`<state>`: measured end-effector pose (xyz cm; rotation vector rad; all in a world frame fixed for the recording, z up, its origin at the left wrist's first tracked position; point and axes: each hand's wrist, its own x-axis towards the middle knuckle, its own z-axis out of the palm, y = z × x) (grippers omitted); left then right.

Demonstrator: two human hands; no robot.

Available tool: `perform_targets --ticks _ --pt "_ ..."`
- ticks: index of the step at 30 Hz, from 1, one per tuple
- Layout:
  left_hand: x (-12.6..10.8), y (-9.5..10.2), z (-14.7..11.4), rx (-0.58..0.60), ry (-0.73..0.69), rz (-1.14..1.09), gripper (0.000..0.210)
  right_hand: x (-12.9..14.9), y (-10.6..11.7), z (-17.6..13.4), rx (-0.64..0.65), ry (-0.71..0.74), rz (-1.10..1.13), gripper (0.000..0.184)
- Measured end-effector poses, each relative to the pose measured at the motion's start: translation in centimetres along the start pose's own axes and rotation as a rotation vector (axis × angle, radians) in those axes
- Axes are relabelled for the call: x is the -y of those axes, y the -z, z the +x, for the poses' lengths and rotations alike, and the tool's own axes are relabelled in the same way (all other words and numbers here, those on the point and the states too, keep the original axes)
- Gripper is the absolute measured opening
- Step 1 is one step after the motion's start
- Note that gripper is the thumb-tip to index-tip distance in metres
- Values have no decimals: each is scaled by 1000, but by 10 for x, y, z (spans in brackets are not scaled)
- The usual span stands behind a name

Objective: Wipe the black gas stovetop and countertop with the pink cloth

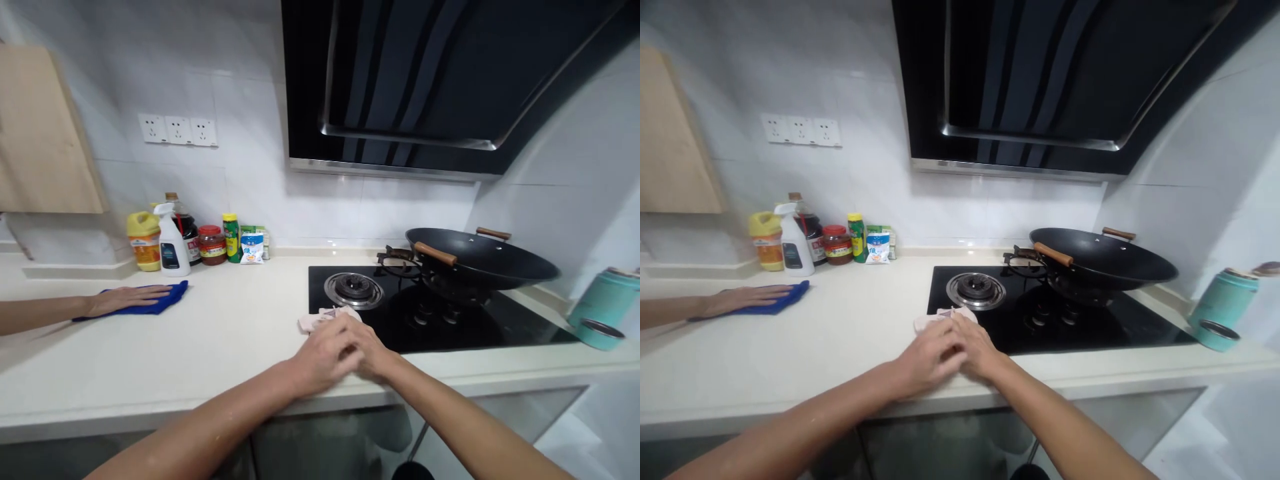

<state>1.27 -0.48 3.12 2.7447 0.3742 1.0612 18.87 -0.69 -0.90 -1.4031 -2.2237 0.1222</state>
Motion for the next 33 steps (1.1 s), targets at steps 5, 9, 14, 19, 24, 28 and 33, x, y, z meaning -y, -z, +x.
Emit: perform_targets --ticks 5,9,14,19,24,28,33 --pt "18 -3 -10 96 254 28 59 1 9 -35 -160 -63 470 53" --pt "18 -12 -6 313 291 226 73 -4 14 -61 -452 -187 535 31" --pt "11 -30 19 277 318 387 60 45 26 -78 -559 -110 120 15" --pt "22 -55 31 202 503 321 62 116 -13 -68 -528 -20 49 13" --pt "29 -63 27 122 522 283 67 156 -58 -75 -675 -38 355 24" --pt "30 -64 27 86 548 261 68 169 -59 -94 -546 70 565 21" --pt "31 -65 28 65 557 238 69 159 -49 -98 -485 8 451 21"
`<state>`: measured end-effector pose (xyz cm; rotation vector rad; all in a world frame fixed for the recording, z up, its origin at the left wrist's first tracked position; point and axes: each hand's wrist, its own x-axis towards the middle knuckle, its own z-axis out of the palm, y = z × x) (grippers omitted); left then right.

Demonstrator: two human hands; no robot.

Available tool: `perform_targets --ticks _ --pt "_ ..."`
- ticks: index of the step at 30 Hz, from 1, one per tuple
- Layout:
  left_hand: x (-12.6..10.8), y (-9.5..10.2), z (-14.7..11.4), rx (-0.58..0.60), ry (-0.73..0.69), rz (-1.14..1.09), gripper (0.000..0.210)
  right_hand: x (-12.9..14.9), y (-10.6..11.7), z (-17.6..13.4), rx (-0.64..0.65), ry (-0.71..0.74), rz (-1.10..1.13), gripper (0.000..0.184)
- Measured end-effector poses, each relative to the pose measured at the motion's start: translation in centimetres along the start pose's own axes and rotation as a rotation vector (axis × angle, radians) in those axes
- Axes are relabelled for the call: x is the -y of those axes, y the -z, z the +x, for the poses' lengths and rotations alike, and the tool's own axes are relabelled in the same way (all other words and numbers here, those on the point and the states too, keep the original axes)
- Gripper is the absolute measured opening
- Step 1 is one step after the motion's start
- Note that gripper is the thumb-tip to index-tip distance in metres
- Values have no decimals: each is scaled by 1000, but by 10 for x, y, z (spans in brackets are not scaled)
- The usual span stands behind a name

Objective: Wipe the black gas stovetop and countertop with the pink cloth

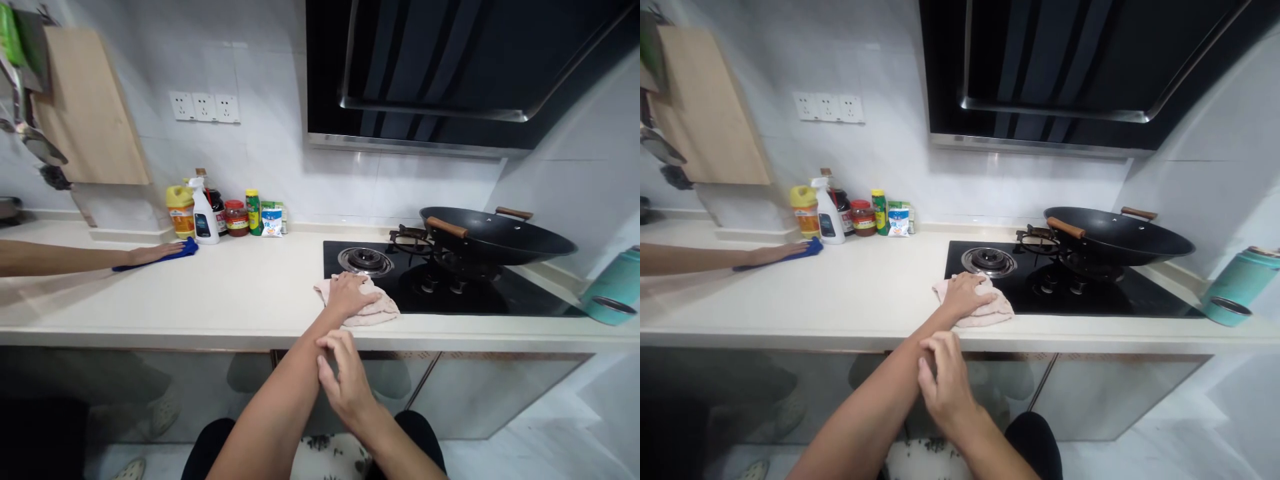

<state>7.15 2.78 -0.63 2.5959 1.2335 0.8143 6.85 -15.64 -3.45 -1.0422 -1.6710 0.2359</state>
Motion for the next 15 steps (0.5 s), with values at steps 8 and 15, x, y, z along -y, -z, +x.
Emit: perform_targets --ticks 8,15 --pt "2 -3 1 3 14 2 65 -20 16 31 -82 -27 -173 29" --pt "2 -4 -4 -33 14 -9 64 32 8 -13 214 195 108 27"
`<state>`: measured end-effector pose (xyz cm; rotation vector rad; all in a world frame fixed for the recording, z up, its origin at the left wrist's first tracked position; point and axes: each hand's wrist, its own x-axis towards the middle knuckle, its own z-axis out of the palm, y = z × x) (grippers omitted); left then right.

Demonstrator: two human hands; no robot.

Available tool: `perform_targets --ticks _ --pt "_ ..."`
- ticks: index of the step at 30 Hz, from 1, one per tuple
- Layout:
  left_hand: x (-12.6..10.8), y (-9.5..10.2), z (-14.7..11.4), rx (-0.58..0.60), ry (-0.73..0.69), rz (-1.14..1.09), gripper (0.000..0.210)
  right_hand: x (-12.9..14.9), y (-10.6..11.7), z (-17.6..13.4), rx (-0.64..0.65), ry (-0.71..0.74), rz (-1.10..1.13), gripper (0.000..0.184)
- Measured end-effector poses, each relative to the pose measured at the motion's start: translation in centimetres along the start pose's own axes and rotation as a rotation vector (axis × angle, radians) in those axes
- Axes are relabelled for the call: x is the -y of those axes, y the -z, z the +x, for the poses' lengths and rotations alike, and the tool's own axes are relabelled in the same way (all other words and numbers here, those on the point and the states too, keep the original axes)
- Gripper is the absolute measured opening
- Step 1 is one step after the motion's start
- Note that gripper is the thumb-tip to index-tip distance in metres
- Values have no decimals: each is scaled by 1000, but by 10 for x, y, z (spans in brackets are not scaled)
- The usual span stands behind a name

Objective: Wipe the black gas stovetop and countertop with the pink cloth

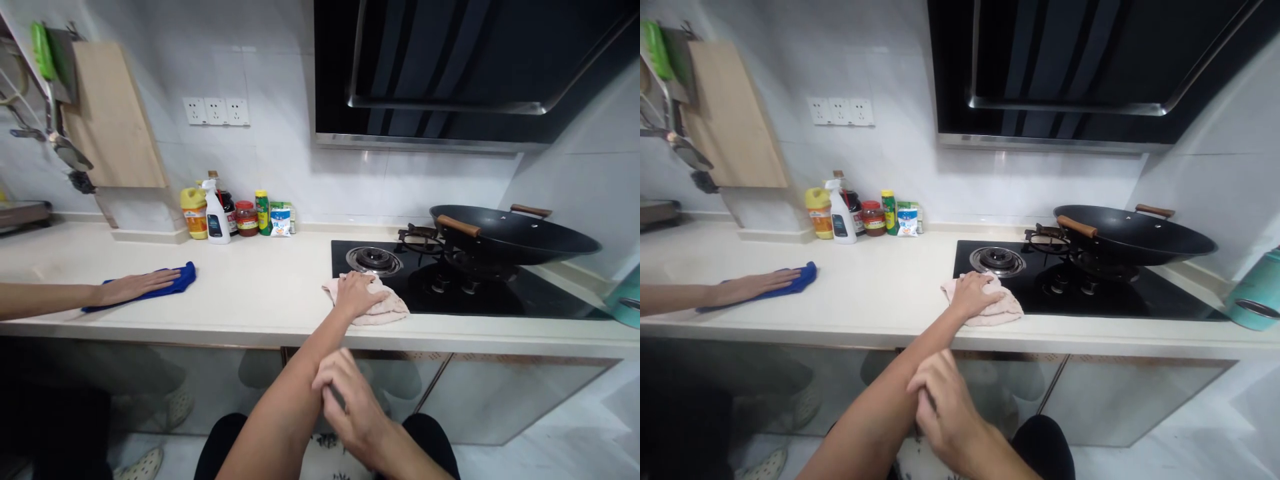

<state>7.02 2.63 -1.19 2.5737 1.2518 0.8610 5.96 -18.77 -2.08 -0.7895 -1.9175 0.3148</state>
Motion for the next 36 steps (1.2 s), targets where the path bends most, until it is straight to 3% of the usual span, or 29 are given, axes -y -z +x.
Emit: perform_targets --ticks 3,7,12,17,22,25,31,33,36 --pt "0 0 1 5 10 -2 66 2 -1 -4 17 104 -16 29" --pt "-1 4 0 6 6 -5 65 -26 4 3 -80 -110 -168 31" --pt "-1 8 0 26 -7 -2 65 -56 15 19 -163 -148 -251 25" --pt "-1 6 -1 8 -2 -1 63 -30 10 12 -141 -141 -190 21" --pt "0 4 -1 -2 10 -1 62 3 1 5 1 25 -47 15" --pt "0 4 0 -4 9 -3 61 -9 -3 4 -53 55 -98 17" --pt "0 3 -1 -18 0 -7 62 -60 0 -2 -209 -180 -199 34" --pt "0 2 -1 -25 -4 -9 61 -60 0 -4 -204 -216 -169 30" --pt "1 1 -1 -30 -5 -11 59 -38 -3 -7 -135 -176 -95 20"
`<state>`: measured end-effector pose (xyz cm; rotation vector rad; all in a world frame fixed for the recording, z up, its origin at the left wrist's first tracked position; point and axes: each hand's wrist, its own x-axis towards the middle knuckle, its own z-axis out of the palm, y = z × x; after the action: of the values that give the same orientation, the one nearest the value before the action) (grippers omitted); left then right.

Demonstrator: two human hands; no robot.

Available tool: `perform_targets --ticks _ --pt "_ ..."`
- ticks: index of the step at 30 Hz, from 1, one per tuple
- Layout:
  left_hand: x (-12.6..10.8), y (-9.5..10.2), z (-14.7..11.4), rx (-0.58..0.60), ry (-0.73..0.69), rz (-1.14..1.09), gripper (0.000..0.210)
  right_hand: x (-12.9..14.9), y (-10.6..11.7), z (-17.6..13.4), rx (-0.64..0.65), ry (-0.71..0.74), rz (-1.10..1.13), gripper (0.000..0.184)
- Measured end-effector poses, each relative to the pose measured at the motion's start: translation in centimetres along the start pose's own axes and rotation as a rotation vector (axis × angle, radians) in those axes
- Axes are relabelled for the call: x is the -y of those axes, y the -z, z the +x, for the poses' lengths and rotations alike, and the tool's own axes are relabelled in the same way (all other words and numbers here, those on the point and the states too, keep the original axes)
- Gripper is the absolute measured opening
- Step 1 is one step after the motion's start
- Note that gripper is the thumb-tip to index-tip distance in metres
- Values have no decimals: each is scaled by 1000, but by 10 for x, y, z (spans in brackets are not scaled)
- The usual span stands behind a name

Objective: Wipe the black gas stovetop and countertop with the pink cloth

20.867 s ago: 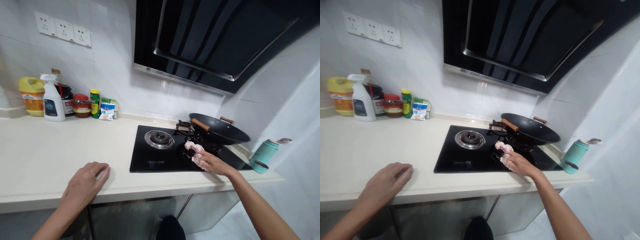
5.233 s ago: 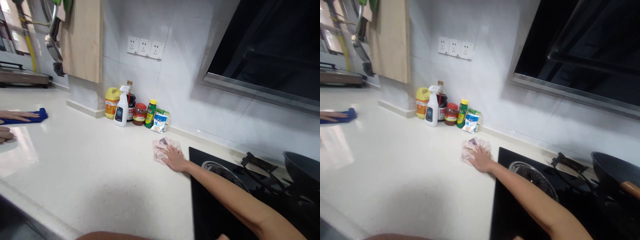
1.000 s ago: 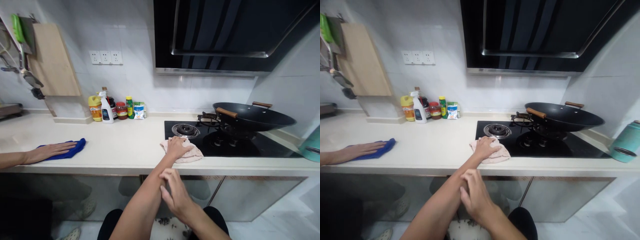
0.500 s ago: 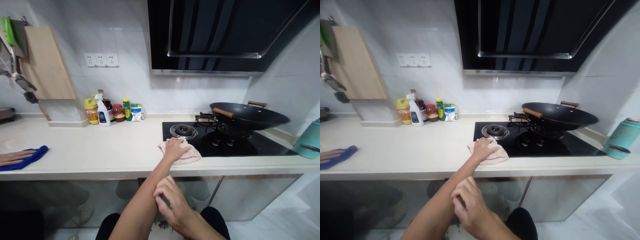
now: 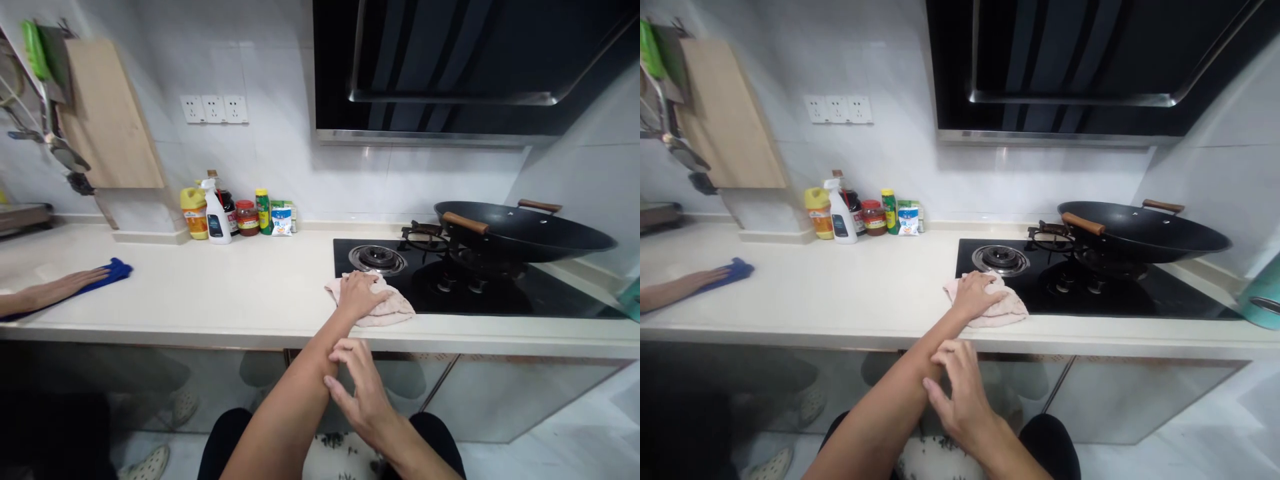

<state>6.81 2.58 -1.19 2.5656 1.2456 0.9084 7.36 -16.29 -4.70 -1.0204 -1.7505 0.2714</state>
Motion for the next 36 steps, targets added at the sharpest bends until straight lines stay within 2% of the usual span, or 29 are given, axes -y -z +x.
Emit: perform_targets --ticks 3,6,9,13,18,23,26,28,31,36 --pt "1 -1 0 10 6 -2 59 26 -3 -6 95 147 81 18" --pt "1 -2 1 22 8 -4 60 32 -5 -8 119 278 89 22" --pt "1 -1 1 25 10 -3 61 11 -4 -3 99 256 -31 31" --pt "0 0 4 43 19 9 61 -37 12 15 17 168 -278 36" --pt "1 0 3 59 19 52 50 -74 59 42 -89 113 -575 36" --pt "-7 9 1 24 -42 125 45 -116 134 69 -277 15 -686 34" --pt "-14 19 7 122 -115 205 56 -158 170 74 -196 -81 -627 32" --pt "-18 24 12 245 -120 211 70 -184 181 72 -89 -127 -599 32" --pt "-22 22 16 377 -103 191 81 -208 180 66 27 -117 -650 32" --pt "-42 5 7 359 -108 223 89 -208 172 62 95 -73 -727 37"
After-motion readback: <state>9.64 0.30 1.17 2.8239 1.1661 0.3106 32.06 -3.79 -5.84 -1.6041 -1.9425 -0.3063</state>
